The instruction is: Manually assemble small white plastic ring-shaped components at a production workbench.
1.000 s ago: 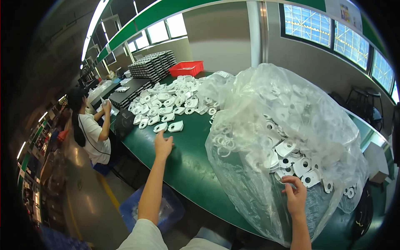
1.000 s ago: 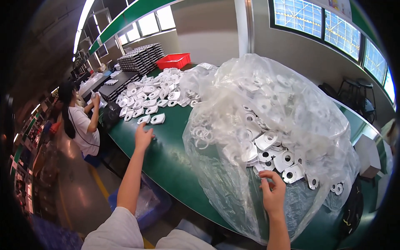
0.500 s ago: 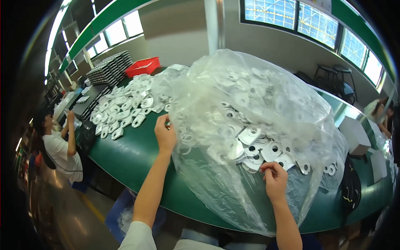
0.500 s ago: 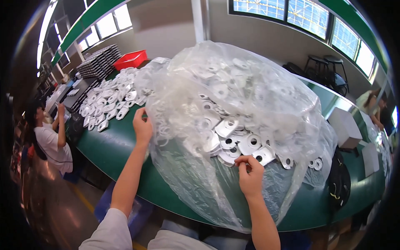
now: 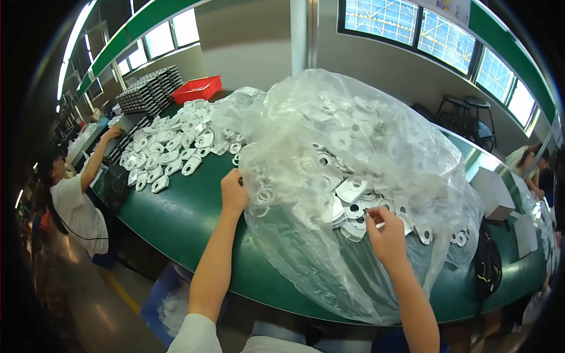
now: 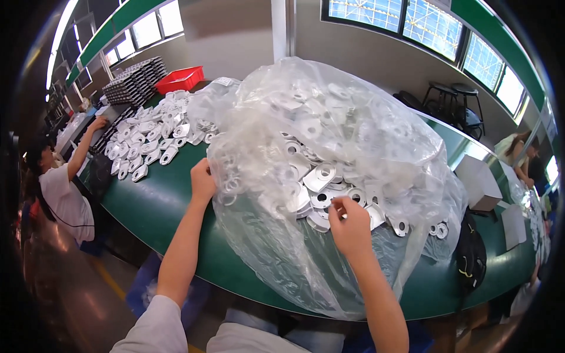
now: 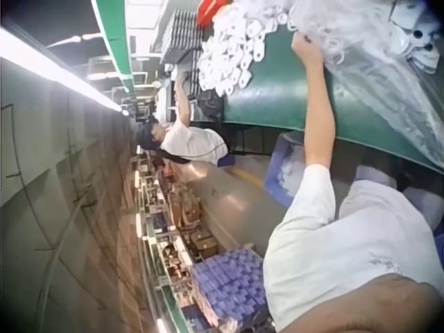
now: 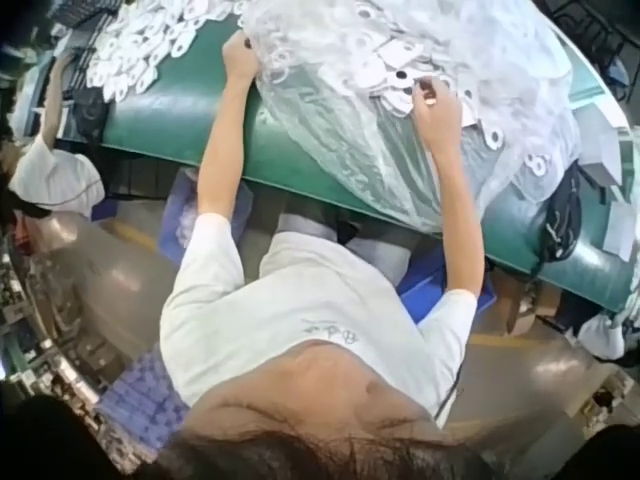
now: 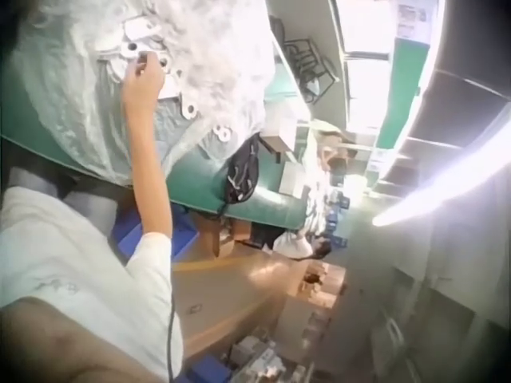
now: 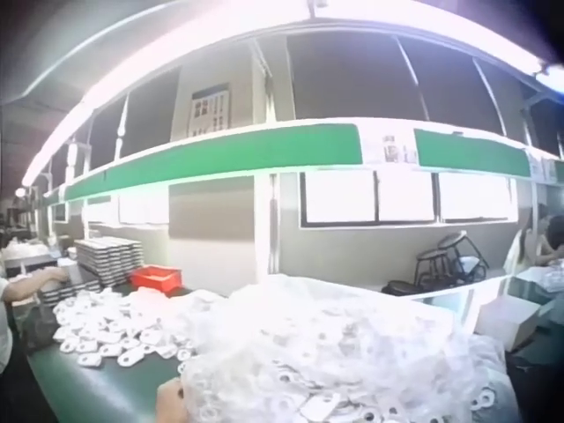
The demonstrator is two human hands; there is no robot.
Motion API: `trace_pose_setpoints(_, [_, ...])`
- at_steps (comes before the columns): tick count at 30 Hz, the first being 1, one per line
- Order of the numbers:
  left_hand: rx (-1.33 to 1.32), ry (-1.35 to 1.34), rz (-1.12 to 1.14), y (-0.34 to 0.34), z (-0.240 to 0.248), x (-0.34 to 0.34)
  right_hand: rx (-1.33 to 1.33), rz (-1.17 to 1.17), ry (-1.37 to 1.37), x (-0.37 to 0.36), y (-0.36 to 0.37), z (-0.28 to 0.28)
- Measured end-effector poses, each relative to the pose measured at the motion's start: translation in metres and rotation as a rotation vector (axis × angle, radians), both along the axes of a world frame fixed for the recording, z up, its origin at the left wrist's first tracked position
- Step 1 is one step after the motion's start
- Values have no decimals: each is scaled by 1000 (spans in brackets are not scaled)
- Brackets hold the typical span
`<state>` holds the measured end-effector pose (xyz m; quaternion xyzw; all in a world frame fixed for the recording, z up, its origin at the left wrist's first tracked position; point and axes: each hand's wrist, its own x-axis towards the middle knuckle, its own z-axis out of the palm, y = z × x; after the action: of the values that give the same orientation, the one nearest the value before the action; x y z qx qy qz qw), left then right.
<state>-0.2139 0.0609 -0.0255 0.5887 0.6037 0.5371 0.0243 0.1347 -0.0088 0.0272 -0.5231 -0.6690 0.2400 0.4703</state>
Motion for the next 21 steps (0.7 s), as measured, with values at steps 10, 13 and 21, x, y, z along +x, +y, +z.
trace_pose_setpoints(10, [225, 95, 177, 9, -3, -30, 125, -215, -353, -1, 49, -3])
trace_pose_setpoints(13, [237, 2, 179, 7, 7, -20, 235, -225, -102, 35, 8, 25])
trace_pose_setpoints(21, [104, 195, -369, -10, 52, 125, 90, -761, -503, 249, -27, -58])
